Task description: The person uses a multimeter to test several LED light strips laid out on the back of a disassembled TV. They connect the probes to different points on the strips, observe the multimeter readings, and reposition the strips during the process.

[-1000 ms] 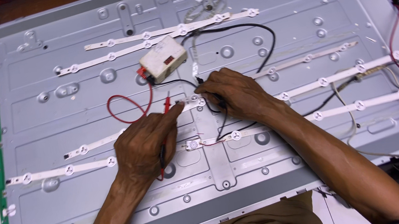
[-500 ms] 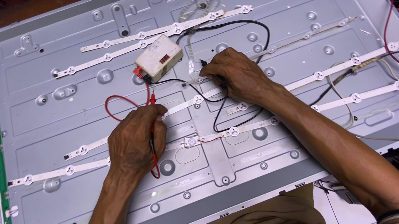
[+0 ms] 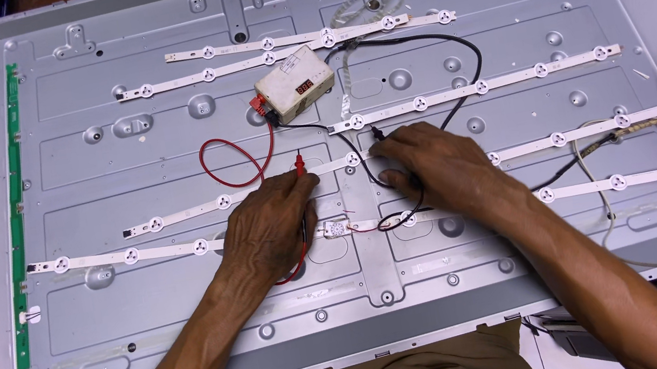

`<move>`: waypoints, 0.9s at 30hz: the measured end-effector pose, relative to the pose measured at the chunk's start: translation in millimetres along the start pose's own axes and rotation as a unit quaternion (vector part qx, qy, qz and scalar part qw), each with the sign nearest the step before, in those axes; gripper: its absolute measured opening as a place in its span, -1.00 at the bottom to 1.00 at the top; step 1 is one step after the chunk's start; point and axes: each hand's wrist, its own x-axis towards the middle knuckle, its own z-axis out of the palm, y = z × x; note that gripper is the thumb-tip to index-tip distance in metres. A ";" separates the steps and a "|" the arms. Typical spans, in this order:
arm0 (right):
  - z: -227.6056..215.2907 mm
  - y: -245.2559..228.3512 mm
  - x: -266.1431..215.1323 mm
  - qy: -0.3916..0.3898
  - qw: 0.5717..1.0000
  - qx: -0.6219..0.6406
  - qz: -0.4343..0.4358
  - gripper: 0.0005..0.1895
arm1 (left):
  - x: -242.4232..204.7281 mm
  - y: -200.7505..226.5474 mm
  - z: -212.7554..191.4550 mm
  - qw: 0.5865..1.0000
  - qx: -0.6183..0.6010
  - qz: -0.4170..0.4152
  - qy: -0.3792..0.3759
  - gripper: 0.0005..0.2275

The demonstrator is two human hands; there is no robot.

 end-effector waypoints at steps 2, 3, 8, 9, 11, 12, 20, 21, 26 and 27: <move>10.0 -6.2 -6.1 0.005 0.999 -0.039 -0.006 -0.64 | 6.8 7.2 -26.8 0.994 -0.018 -0.023 -0.109 -0.67; 14.1 -8.9 -8.8 0.012 0.997 -0.077 -0.013 -0.61 | 11.3 10.7 -40.9 0.975 -0.033 -0.041 -0.216 -0.57; 23.9 -27.3 -21.5 0.004 0.993 -0.112 -0.027 -0.59 | -7.8 -36.2 36.8 0.996 0.076 -0.014 -0.039 -0.65; 22.8 -30.2 -23.6 0.000 0.993 -0.118 -0.030 -0.57 | -9.2 -38.4 35.6 0.996 0.078 -0.009 -0.051 -0.61; 22.0 -32.4 -23.4 -0.008 0.993 -0.114 -0.031 -0.56 | -9.2 -43.9 41.8 0.996 0.068 -0.001 -0.052 -0.58; 22.2 -34.1 -24.6 -0.019 0.993 -0.111 -0.033 -0.56 | -11.0 -45.7 45.5 0.997 0.056 0.006 -0.055 -0.56; 27.4 -28.4 -24.0 0.051 0.992 -0.109 -0.042 -0.67 | 30.2 11.6 -19.0 0.940 -0.145 -0.260 -0.166 -0.65; 28.6 -26.9 -24.0 0.053 0.992 -0.106 -0.042 -0.68 | 32.6 12.3 -16.0 0.950 -0.130 -0.236 -0.160 -0.68; 20.6 -27.2 -23.6 0.048 0.994 -0.091 -0.034 -0.67 | 26.2 -0.5 3.5 0.981 -0.055 -0.138 -0.125 -0.78; 20.2 -27.8 -22.7 0.048 0.994 -0.088 -0.033 -0.64 | 18.9 -5.1 5.8 0.987 -0.028 -0.110 -0.113 -0.79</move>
